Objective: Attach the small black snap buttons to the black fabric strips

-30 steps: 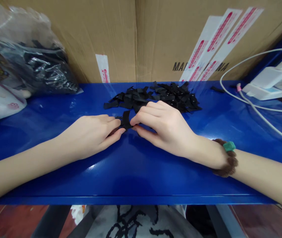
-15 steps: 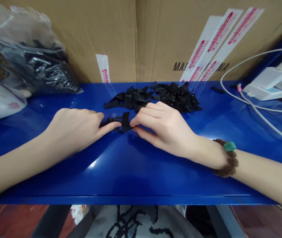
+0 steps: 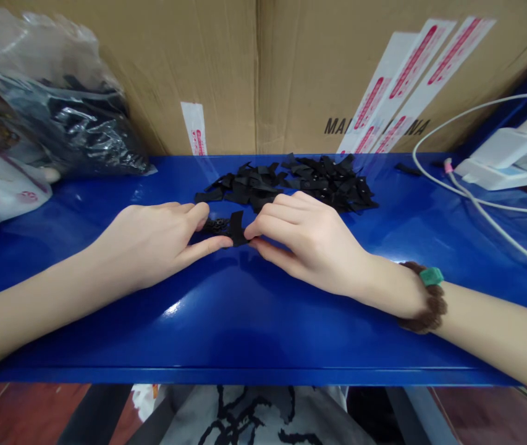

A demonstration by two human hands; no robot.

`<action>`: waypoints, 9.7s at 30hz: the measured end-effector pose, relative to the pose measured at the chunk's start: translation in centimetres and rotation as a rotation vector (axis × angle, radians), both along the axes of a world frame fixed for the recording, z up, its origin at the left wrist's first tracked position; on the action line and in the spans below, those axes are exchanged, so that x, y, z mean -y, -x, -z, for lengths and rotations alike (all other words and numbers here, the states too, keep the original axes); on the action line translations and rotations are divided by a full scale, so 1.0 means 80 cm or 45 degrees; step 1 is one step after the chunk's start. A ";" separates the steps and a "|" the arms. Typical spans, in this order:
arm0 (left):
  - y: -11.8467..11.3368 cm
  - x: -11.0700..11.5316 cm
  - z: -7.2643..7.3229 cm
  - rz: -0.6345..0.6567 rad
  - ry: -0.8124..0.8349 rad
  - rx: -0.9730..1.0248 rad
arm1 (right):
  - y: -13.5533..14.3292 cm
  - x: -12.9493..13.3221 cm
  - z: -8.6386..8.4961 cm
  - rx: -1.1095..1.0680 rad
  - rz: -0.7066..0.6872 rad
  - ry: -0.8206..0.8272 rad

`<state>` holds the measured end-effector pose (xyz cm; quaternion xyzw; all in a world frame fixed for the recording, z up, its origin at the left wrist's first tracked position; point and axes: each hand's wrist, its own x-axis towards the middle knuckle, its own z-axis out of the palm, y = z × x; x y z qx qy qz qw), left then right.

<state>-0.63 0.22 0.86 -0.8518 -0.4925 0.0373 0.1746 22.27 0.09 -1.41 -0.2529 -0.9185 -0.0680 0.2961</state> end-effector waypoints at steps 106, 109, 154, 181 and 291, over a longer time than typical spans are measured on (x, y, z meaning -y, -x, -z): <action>-0.020 0.011 0.010 0.453 0.536 1.521 | 0.013 0.018 -0.007 0.008 -0.221 -0.220; -0.021 0.012 0.010 0.430 0.518 1.605 | 0.012 0.021 -0.008 -0.009 -0.174 -0.187; -0.017 -0.005 0.021 0.261 0.997 1.855 | 0.008 0.007 0.005 -0.114 -0.030 -0.001; -0.014 -0.008 0.024 0.229 1.178 2.067 | 0.009 0.010 0.004 -0.106 0.032 -0.107; -0.012 -0.008 0.020 0.319 0.778 1.433 | 0.008 0.001 0.005 0.048 0.009 -0.069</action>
